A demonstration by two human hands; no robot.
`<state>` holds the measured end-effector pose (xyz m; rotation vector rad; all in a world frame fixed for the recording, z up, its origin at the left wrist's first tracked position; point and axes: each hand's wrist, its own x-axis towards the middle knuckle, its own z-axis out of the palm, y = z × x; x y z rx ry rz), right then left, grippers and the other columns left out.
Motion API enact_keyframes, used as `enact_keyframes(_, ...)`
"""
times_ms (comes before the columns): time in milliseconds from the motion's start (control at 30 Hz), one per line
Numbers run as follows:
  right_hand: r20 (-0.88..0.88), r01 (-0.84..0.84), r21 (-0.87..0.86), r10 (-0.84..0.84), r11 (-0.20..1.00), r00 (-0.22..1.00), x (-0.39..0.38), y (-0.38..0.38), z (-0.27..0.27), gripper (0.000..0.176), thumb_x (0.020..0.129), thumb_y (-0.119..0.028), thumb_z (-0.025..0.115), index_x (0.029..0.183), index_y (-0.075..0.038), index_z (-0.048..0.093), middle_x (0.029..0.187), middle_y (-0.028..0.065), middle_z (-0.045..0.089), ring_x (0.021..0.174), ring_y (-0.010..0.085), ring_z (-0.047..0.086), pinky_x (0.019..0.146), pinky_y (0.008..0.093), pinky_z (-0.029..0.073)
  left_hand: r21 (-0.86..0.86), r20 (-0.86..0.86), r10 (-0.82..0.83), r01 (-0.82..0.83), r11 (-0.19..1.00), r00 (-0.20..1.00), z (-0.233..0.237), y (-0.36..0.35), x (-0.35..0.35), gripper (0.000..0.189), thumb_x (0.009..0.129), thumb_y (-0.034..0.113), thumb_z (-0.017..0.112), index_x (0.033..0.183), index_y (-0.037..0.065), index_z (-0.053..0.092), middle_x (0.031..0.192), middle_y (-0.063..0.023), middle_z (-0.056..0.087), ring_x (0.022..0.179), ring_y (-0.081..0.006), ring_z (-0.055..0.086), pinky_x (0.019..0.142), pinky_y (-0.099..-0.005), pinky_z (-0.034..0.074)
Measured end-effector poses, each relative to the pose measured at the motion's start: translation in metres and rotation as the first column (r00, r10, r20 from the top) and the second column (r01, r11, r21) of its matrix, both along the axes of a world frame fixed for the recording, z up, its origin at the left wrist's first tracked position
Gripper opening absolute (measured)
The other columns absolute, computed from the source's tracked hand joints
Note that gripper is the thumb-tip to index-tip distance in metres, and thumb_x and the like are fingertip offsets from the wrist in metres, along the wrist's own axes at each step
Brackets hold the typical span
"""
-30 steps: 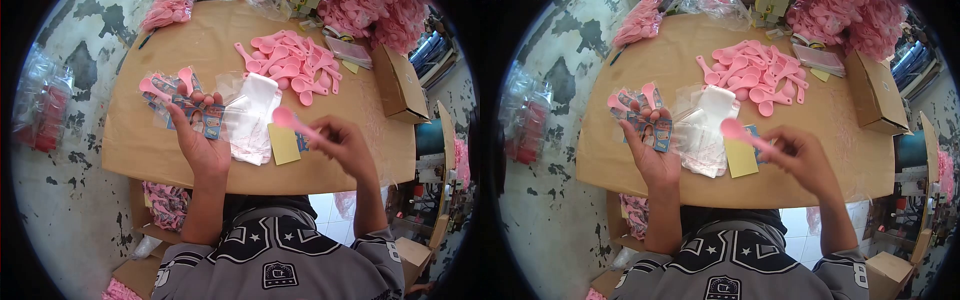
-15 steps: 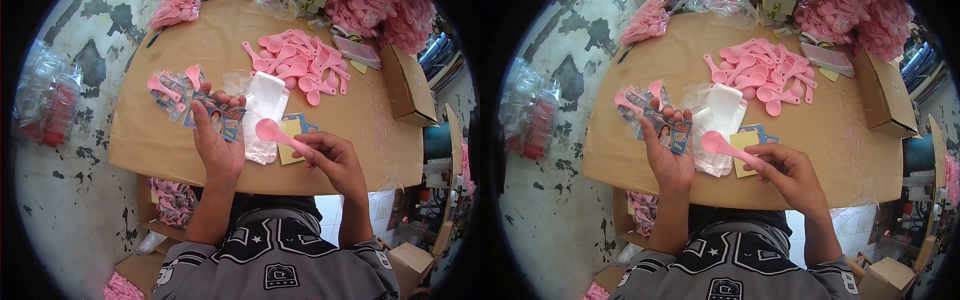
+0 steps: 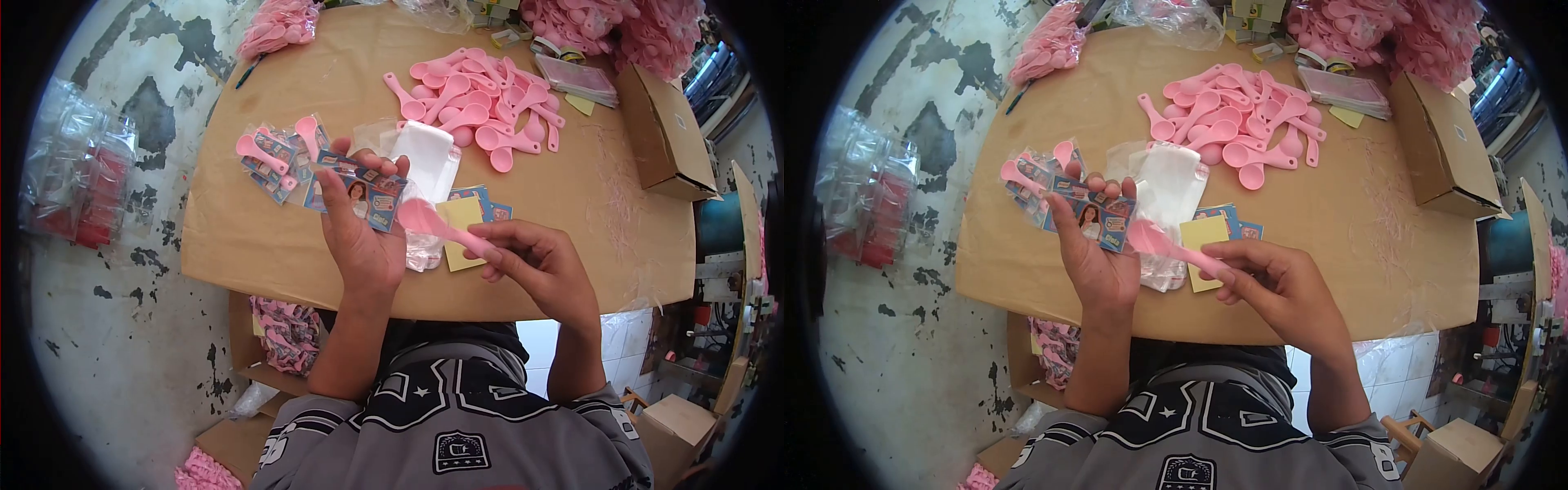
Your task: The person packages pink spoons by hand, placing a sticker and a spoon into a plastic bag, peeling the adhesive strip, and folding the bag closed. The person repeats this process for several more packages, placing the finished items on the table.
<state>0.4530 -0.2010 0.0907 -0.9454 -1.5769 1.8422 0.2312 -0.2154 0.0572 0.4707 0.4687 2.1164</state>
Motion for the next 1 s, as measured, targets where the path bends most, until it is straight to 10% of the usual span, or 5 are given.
enact_keyframes(1000, -0.028, 0.177, 0.085, -0.175, 0.981, 0.984, -0.017, 0.002, 0.0, 0.026, 0.104, -0.01, 0.065, 0.125, 0.005, 0.067, 0.106, 0.0112, 0.075, 0.085, 0.0109, 0.069, 0.078, 0.0265, 0.057, 0.017, 0.035, -0.045, 0.045, 0.999, 0.998, 0.006, -0.003, -0.01, 0.051, 0.107, 0.045, 0.057, 0.139, 0.007, 0.045, 0.108, -0.0092, 0.065, 0.103, -0.0199, 0.068, 0.11, -0.0534, 0.053)
